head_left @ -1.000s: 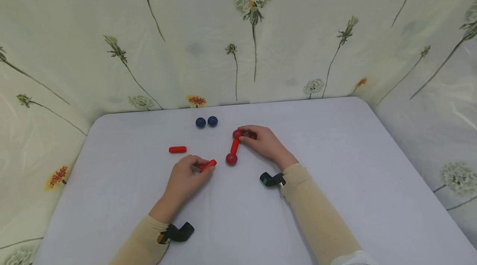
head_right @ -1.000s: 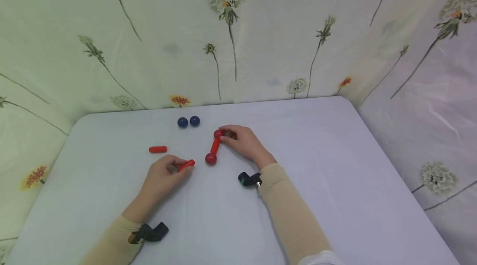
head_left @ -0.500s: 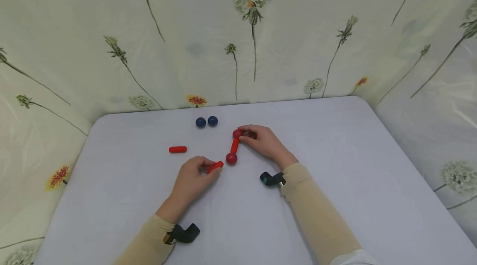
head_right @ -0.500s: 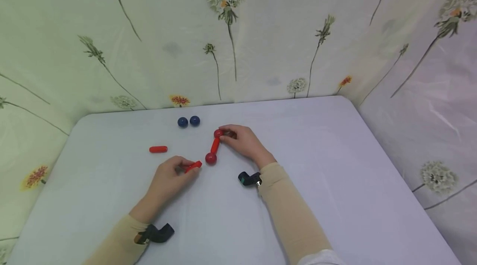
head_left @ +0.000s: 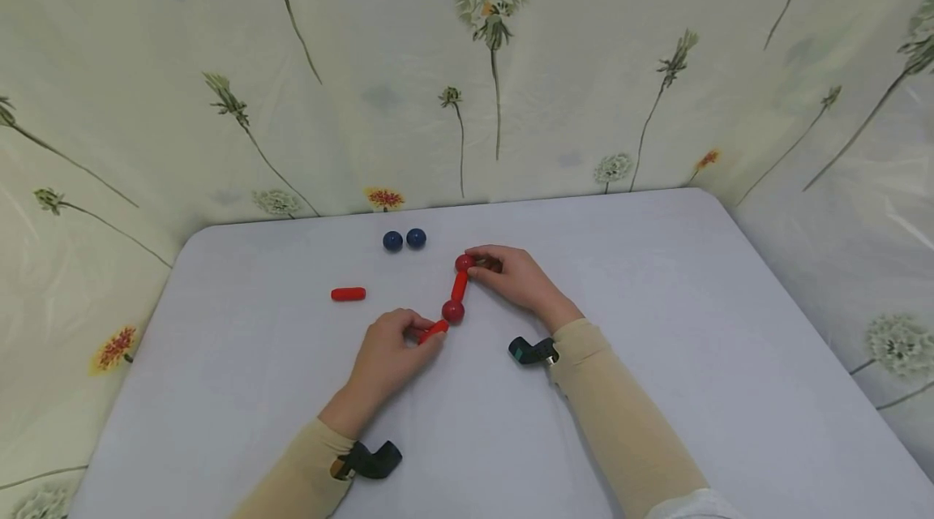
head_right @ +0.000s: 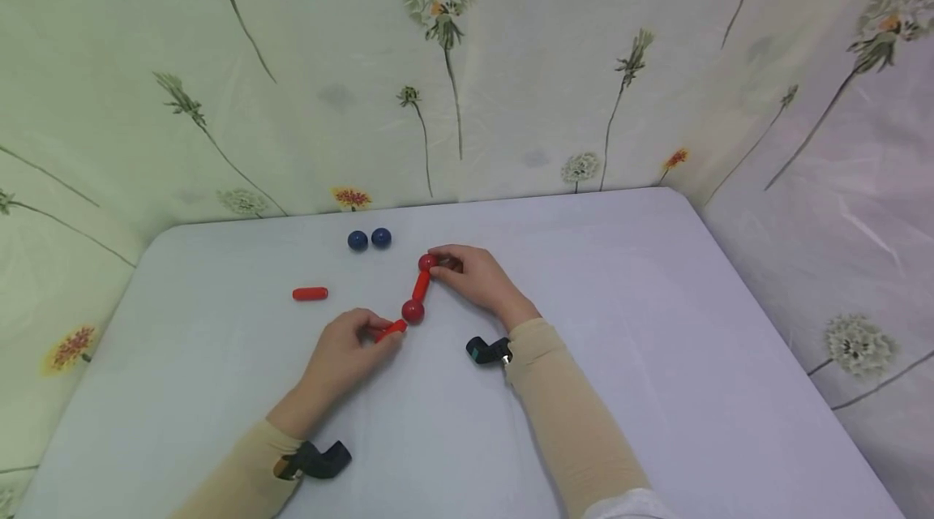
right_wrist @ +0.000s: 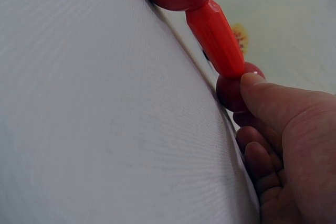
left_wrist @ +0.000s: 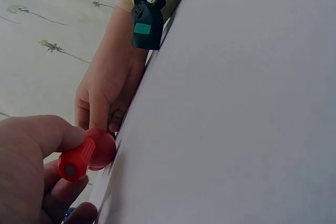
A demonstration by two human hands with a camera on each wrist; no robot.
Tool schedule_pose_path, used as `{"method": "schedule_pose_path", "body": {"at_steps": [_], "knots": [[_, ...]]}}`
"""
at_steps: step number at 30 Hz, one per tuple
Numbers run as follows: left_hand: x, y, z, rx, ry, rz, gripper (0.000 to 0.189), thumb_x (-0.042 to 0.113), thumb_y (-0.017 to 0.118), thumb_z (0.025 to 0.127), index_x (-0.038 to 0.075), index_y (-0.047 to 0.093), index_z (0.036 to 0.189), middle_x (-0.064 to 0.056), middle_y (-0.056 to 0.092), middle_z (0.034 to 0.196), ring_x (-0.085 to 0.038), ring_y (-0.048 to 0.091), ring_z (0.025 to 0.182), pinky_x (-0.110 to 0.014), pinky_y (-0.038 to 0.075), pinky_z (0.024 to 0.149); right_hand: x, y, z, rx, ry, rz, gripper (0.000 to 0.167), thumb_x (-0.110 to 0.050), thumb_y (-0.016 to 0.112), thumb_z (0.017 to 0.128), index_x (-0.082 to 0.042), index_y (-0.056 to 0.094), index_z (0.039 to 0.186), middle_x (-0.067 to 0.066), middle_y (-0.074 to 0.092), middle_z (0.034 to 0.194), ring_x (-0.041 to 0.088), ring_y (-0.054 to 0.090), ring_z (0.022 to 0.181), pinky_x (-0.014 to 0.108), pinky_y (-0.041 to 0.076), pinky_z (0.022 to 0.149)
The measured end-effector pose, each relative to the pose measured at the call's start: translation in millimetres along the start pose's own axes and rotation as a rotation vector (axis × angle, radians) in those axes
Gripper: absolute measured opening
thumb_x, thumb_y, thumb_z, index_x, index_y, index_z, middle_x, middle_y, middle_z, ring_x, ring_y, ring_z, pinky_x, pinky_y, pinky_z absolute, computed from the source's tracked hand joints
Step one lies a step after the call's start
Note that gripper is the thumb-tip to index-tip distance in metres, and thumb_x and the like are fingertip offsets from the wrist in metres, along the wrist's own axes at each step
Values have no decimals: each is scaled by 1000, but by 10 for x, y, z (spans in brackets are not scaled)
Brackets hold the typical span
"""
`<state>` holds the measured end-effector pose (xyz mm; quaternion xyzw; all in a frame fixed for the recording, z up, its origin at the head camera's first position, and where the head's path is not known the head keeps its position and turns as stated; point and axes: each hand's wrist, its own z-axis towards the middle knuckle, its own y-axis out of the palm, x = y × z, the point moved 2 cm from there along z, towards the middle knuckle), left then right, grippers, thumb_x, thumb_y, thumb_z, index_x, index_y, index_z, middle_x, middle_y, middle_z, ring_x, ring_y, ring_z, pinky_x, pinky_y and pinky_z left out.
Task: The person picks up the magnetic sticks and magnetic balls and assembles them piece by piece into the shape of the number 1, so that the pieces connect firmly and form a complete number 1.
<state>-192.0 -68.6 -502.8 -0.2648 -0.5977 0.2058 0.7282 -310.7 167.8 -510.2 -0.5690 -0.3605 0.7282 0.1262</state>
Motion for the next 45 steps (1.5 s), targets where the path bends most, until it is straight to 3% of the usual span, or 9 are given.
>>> {"method": "schedule_pose_path", "body": {"at_steps": [9, 18, 28, 45], "knots": [[22, 72, 22, 37, 32, 62, 17, 32, 78, 83, 18, 74, 92, 11, 61, 77, -11, 54, 77, -32, 45, 67, 18, 7, 0, 9, -9, 13, 40, -42, 69, 92, -26, 66, 129, -12, 67, 102, 10, 60, 90, 32, 50, 81], [35, 84, 31, 37, 12, 93, 20, 35, 77, 82, 18, 73, 91, 12, 60, 75, -13, 54, 79, -34, 44, 69, 24, 9, -1, -1, -2, 8, 39, -40, 69, 92, -27, 65, 129, -13, 66, 102, 11, 60, 90, 32, 50, 81], [36, 73, 23, 68, 10, 138, 19, 35, 76, 83, 18, 73, 90, 12, 60, 74, -14, 54, 82, -43, 41, 81, 16, 8, 1, 3, -6, 12, 40, -43, 69, 91, -27, 66, 128, -13, 67, 100, 11, 60, 89, 32, 51, 80], [57, 51, 6, 101, -9, 193, 18, 34, 73, 85, 17, 72, 87, 11, 59, 68, -16, 54, 82, -46, 37, 79, 19, 17, 9, 12, 7, -1, 38, -40, 71, 91, -25, 66, 126, -12, 67, 101, 10, 61, 89, 31, 51, 80]]}}
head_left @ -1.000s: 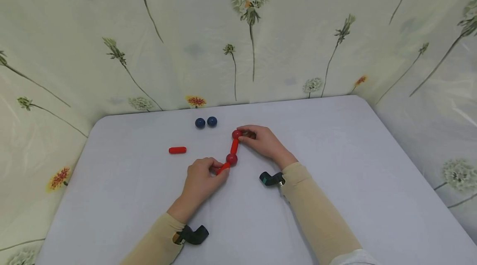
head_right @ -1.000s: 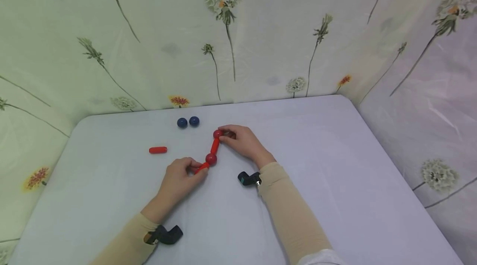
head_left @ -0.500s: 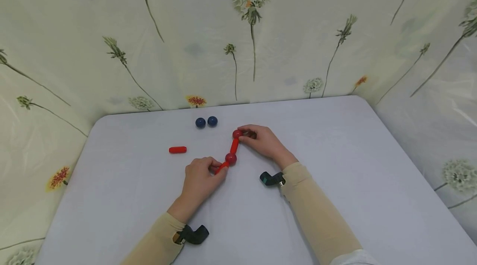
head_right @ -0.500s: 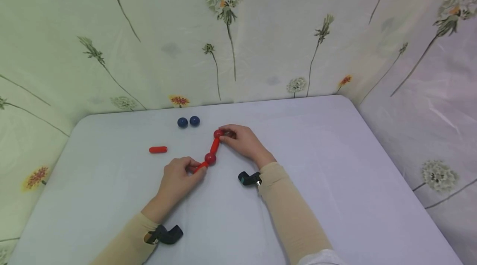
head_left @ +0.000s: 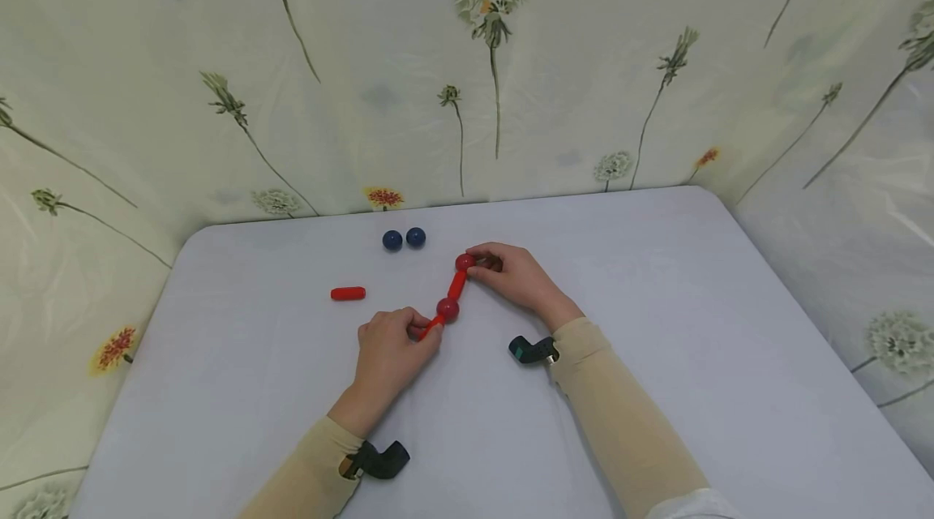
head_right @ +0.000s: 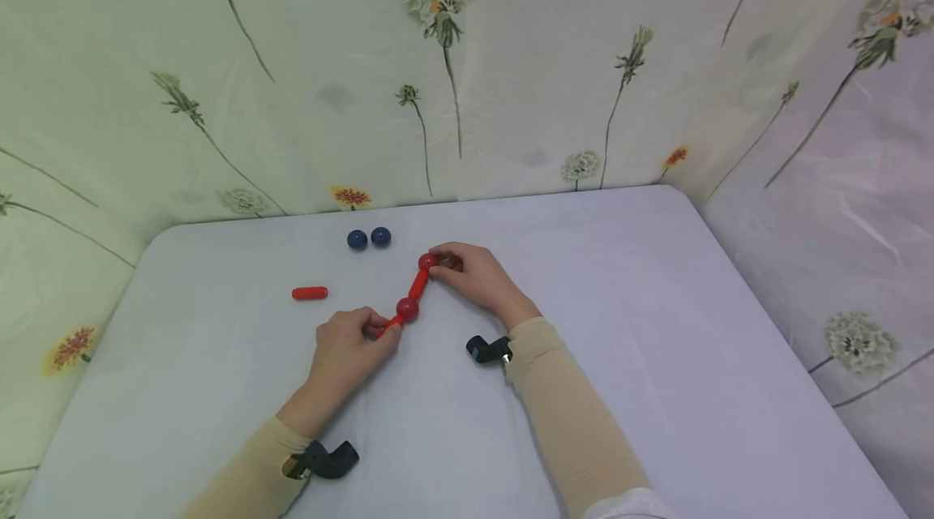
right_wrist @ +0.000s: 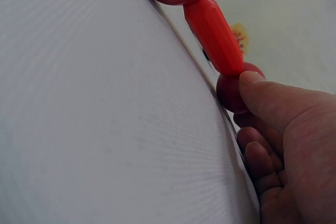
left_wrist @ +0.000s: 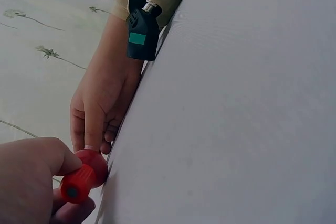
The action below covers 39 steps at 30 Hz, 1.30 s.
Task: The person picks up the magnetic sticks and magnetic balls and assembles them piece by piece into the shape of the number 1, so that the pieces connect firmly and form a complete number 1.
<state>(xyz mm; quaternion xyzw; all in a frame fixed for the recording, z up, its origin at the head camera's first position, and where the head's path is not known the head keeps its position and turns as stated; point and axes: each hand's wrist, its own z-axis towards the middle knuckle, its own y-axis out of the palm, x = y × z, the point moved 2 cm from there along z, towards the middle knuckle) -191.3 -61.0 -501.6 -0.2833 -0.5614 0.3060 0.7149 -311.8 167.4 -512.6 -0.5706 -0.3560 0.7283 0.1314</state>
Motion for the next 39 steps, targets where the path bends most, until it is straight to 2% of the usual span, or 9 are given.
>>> {"method": "schedule_pose_path", "body": {"at_steps": [6, 10, 16, 28, 39], "knots": [[-31, 2, -22, -7, 20, -1, 22, 40, 72, 85, 19, 72, 91, 13, 59, 72, -15, 54, 86, -46, 35, 80, 2, -12, -2, 4, -4, 3, 38, -41, 71, 91, -25, 66, 125, -13, 67, 100, 9, 61, 89, 32, 51, 81], [-78, -21, -45, -36, -2, -8, 24, 45, 70, 86, 23, 73, 95, 16, 60, 75, -13, 53, 89, -45, 34, 85, 7, -4, -3, 2, -2, 6, 38, -42, 71, 91, -25, 66, 125, -12, 67, 101, 10, 61, 89, 32, 51, 81], [-124, -63, -54, -71, -20, -21, 20, 40, 71, 86, 24, 73, 97, 17, 61, 75, -13, 53, 90, -45, 33, 84, 3, 9, 1, 1, 7, -7, 39, -43, 70, 91, -26, 66, 126, -12, 66, 102, 10, 60, 89, 31, 51, 81], [-118, -48, -45, -82, -28, -51, 18, 38, 75, 84, 23, 74, 93, 17, 60, 70, -15, 54, 91, -50, 31, 88, -4, -5, -7, -4, 16, -7, 38, -41, 70, 91, -26, 66, 125, -12, 66, 101, 10, 60, 90, 30, 51, 81], [-74, -73, -49, -74, -44, -41, 19, 38, 74, 84, 22, 75, 91, 17, 60, 68, -16, 54, 90, -50, 31, 88, -10, -11, -3, -2, 10, -2, 38, -41, 71, 91, -26, 66, 125, -12, 66, 101, 10, 60, 89, 30, 51, 81]]}}
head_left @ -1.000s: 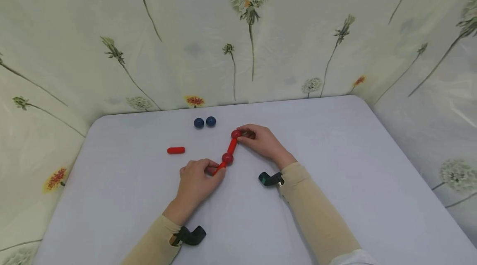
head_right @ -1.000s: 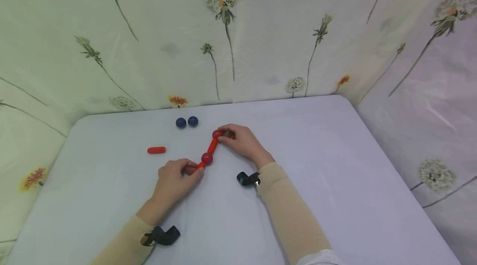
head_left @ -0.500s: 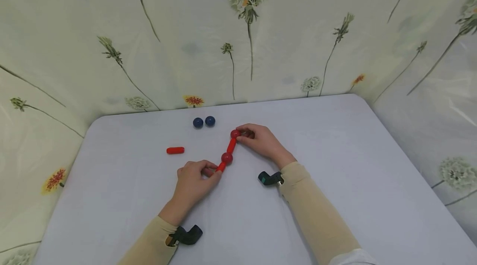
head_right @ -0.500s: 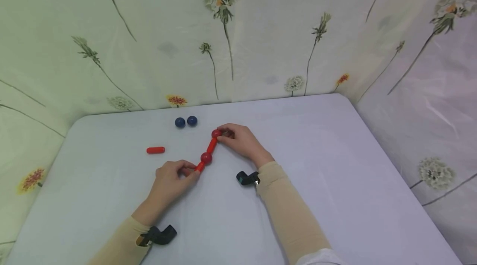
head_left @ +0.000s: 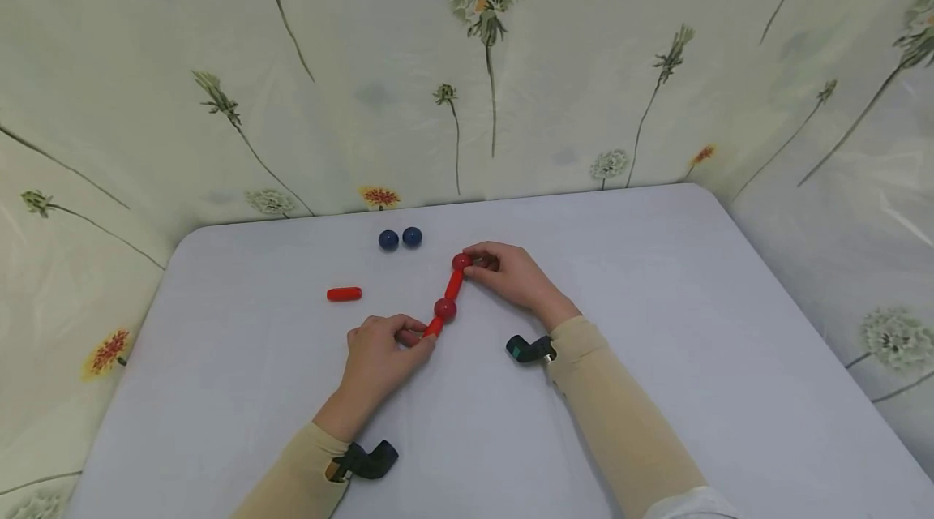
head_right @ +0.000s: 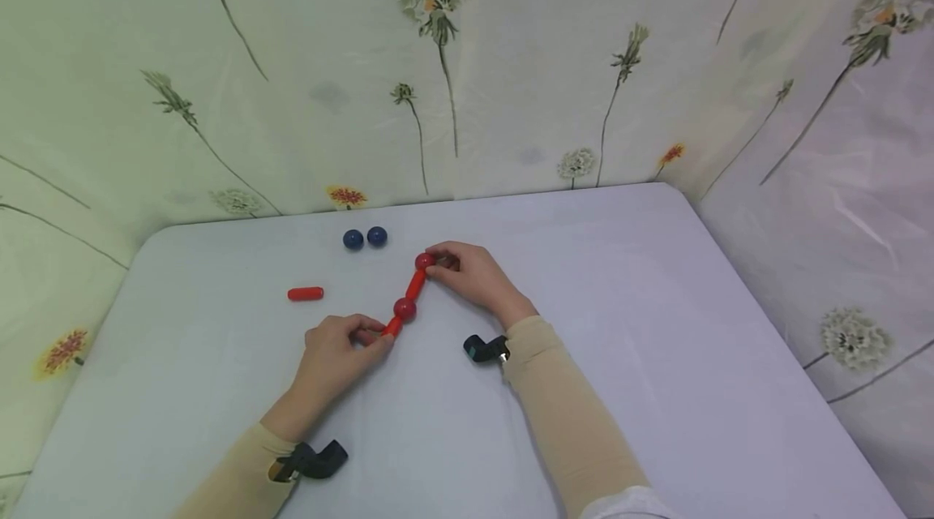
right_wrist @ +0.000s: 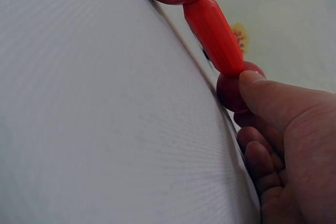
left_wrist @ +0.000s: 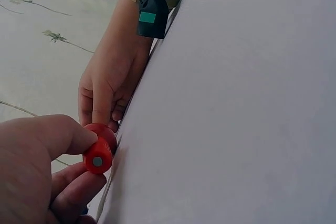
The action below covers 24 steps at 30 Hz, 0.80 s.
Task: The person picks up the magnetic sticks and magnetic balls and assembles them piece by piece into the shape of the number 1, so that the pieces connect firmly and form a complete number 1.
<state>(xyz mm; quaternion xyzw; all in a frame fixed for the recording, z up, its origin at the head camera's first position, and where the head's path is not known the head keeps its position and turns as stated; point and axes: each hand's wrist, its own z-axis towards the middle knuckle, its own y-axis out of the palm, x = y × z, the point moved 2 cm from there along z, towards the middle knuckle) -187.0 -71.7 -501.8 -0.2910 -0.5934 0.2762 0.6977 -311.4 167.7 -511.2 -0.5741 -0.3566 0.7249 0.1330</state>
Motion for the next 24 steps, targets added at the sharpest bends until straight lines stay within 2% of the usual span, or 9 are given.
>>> {"method": "schedule_pose_path", "body": {"at_steps": [11, 18, 24], "knots": [[-44, 22, 3, 2, 17, 19, 21, 43, 76, 83, 24, 75, 91, 18, 59, 68, -14, 53, 90, -50, 32, 87, -9, 0, 6, 1, -10, -2, 38, -41, 70, 91, -25, 66, 126, -12, 66, 101, 10, 60, 89, 31, 51, 80], [-32, 17, -2, 5, 46, 26, 22, 43, 77, 83, 24, 75, 92, 18, 60, 70, -14, 54, 90, -50, 32, 86, -21, -10, -8, -1, 6, -7, 39, -42, 70, 91, -25, 66, 126, -11, 66, 102, 11, 60, 90, 31, 51, 81], [-8, 20, -10, 8, 41, 55, 23, 44, 76, 83, 23, 75, 91, 18, 60, 70, -14, 54, 89, -49, 33, 85, -11, -4, -10, -2, 9, -16, 40, -43, 70, 91, -25, 66, 127, -11, 66, 101, 11, 60, 90, 31, 51, 81]]}}
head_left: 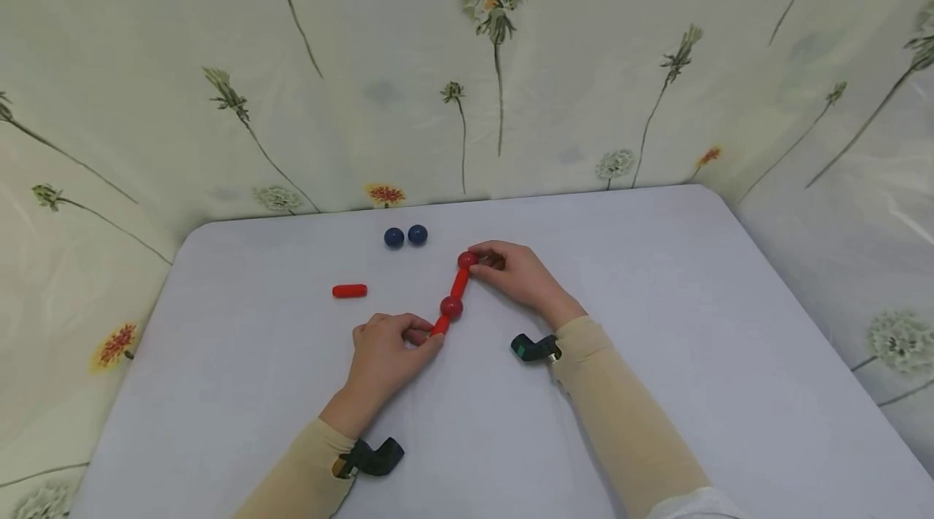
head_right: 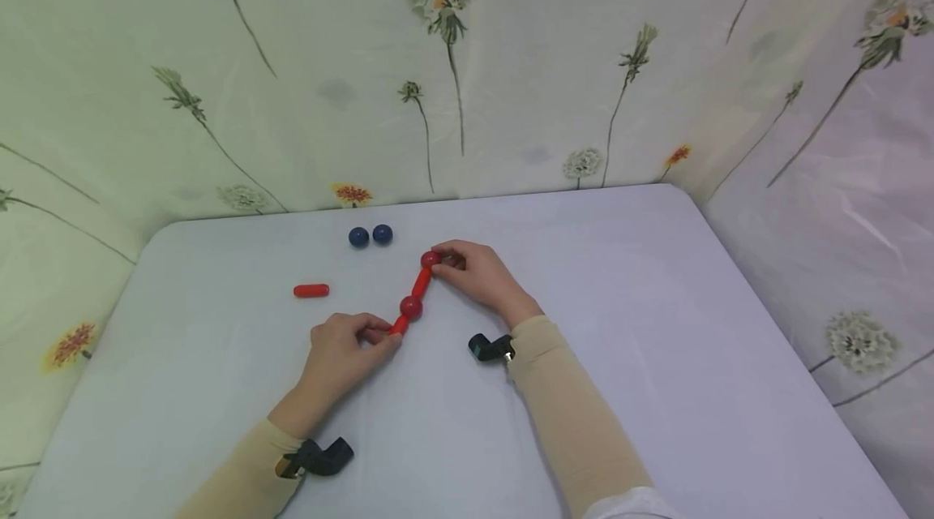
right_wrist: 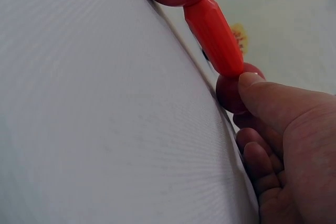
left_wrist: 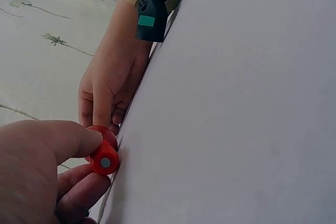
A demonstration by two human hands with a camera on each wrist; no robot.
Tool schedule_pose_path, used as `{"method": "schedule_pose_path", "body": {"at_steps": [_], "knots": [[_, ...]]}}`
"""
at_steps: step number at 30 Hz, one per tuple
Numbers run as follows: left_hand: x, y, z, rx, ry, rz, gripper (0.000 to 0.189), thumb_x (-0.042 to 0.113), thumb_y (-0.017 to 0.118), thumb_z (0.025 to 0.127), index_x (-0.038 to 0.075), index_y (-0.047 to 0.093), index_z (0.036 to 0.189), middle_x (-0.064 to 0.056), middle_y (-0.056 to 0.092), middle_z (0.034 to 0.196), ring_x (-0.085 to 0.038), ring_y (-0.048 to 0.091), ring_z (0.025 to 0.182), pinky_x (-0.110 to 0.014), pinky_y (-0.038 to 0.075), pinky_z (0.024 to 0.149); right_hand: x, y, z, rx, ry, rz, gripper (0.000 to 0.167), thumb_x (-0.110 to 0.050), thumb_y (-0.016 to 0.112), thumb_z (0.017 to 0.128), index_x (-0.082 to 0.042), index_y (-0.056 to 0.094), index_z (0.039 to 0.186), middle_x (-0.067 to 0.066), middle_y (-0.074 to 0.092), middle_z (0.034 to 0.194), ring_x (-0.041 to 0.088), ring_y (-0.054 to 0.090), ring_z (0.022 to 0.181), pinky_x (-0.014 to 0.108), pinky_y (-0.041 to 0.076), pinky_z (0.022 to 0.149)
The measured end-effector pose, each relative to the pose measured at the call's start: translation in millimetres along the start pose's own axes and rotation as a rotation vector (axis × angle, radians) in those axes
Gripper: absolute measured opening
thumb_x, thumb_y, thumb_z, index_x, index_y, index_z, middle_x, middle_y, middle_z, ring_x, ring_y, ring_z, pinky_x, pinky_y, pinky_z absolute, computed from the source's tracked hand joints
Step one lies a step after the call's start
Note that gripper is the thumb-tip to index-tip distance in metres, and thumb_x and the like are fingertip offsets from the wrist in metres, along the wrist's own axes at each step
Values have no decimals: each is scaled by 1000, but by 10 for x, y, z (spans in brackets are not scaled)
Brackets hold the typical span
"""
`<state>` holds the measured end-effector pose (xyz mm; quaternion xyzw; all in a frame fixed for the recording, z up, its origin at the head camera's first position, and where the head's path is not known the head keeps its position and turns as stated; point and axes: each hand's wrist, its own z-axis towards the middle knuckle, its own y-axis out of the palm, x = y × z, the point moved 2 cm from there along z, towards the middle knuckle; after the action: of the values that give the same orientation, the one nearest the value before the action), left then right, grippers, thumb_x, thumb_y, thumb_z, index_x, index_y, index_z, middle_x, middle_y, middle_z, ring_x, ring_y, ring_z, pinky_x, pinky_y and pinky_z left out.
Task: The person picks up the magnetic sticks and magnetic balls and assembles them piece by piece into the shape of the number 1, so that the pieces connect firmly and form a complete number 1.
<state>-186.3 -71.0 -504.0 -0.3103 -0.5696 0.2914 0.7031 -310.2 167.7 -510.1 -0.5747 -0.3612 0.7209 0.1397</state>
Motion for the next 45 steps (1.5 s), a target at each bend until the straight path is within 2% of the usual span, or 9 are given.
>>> {"method": "schedule_pose_path", "body": {"at_steps": [13, 18, 24, 27, 32, 40, 45], "knots": [[32, 27, 13, 21, -1, -16, 21, 42, 76, 83, 22, 75, 90, 17, 60, 69, -14, 53, 87, -49, 31, 84, 36, -25, -4, 19, -7, 8, 40, -43, 71, 90, -26, 66, 126, -11, 66, 102, 11, 60, 90, 32, 51, 81], [35, 22, 18, 26, -3, -18, 21, 42, 77, 83, 22, 76, 90, 16, 61, 70, -14, 54, 87, -49, 32, 84, 61, -36, -14, 10, 0, 9, 44, -43, 71, 90, -25, 64, 130, -11, 66, 104, 10, 60, 92, 32, 51, 84], [41, 31, 32, 38, 2, -25, 19, 41, 75, 84, 22, 76, 88, 17, 62, 70, -13, 55, 84, -50, 31, 84, 67, -81, -98, 19, 14, 1, 48, -42, 70, 91, -24, 61, 135, -9, 65, 117, 11, 61, 101, 35, 50, 91], [40, 36, 38, 39, 0, -22, 19, 41, 74, 84, 23, 76, 88, 18, 61, 70, -12, 54, 84, -48, 31, 83, 32, -106, -163, 40, -7, -12, 47, -41, 70, 91, -22, 62, 133, -8, 63, 123, 12, 61, 104, 36, 50, 91], [36, 33, 38, 40, -7, -12, 19, 42, 75, 84, 23, 76, 89, 17, 60, 70, -13, 54, 84, -48, 31, 81, -86, -88, -287, 79, -59, -17, 41, -36, 72, 91, -19, 66, 127, -8, 64, 118, 10, 60, 100, 32, 51, 86], [34, 17, 30, 61, 31, 3, 20, 43, 75, 84, 23, 76, 89, 16, 62, 71, -14, 54, 81, -49, 32, 80, -320, 106, -462, 24, -163, -39, 33, -27, 74, 91, -20, 68, 122, -8, 65, 111, 6, 60, 93, 27, 52, 82], [36, 12, 14, 64, 49, 7, 21, 43, 74, 85, 23, 77, 91, 16, 65, 74, -13, 55, 80, -48, 32, 78, -384, 216, -516, 7, -213, -60, 33, -29, 74, 90, -23, 68, 122, -13, 64, 104, 3, 59, 86, 25, 52, 77]]}}
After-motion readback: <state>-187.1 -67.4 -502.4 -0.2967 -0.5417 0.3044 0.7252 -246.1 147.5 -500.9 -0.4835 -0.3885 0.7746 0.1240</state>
